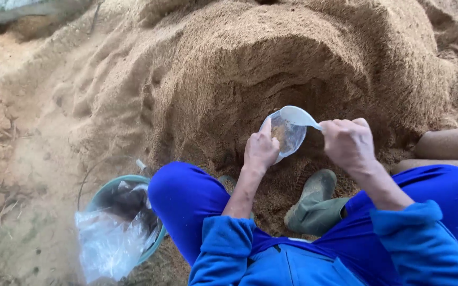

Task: Scooping grain from a large pile into small plastic bags using a hand scoop.

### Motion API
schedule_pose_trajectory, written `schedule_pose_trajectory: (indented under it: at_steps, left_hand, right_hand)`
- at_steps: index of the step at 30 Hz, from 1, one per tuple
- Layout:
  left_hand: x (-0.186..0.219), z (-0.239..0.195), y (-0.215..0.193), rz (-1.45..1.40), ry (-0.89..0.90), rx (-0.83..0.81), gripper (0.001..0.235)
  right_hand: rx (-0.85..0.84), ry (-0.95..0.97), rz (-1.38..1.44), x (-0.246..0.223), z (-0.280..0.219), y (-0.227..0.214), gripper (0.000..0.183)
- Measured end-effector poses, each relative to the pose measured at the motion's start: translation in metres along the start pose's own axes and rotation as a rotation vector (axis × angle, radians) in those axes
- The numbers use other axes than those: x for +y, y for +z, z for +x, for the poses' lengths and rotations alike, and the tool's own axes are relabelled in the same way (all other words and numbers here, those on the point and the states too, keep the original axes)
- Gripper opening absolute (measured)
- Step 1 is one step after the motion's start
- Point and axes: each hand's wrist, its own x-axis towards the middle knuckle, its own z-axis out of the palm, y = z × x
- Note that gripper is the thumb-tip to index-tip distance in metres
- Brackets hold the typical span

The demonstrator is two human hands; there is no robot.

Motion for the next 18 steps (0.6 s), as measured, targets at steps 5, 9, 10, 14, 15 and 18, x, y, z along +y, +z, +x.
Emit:
schedule_pose_trajectory:
  at_steps: [5, 9, 10, 14, 15, 18]
  left_hand:
    - [-0.005, 0.002, 0.001, 0.039, -0.021, 0.014, 0.065]
    - [0.002, -0.002, -0.004, 0.041, -0.033, 0.001, 0.065]
    - [0.002, -0.002, -0.004, 0.048, -0.033, 0.002, 0.065]
    - [0.007, -0.004, -0.008, 0.071, -0.028, 0.000, 0.065]
    - [0.009, -0.006, -0.010, 0.074, -0.031, -0.005, 0.065]
    - [0.017, -0.009, -0.013, 0.035, -0.030, 0.006, 0.062]
  right_hand:
    - [-0.446, 0.607, 0.512, 0.056, 0.011, 0.014, 0.018]
    - [-0.604, 0.804, 0.490, 0.081, -0.005, 0.088, 0.019]
    - [-0.687, 0.765, 0.432, 0.085, -0.016, 0.115, 0.024]
    - [-1.169, 0.627, 0.123, 0.056, -0.035, 0.137, 0.031]
    - [-1.175, 0.629, 0.127, 0.055, -0.057, 0.167, 0.031]
    - [-1.168, 1.119, 0.368, 0.051, -0.106, 0.232, 0.030]
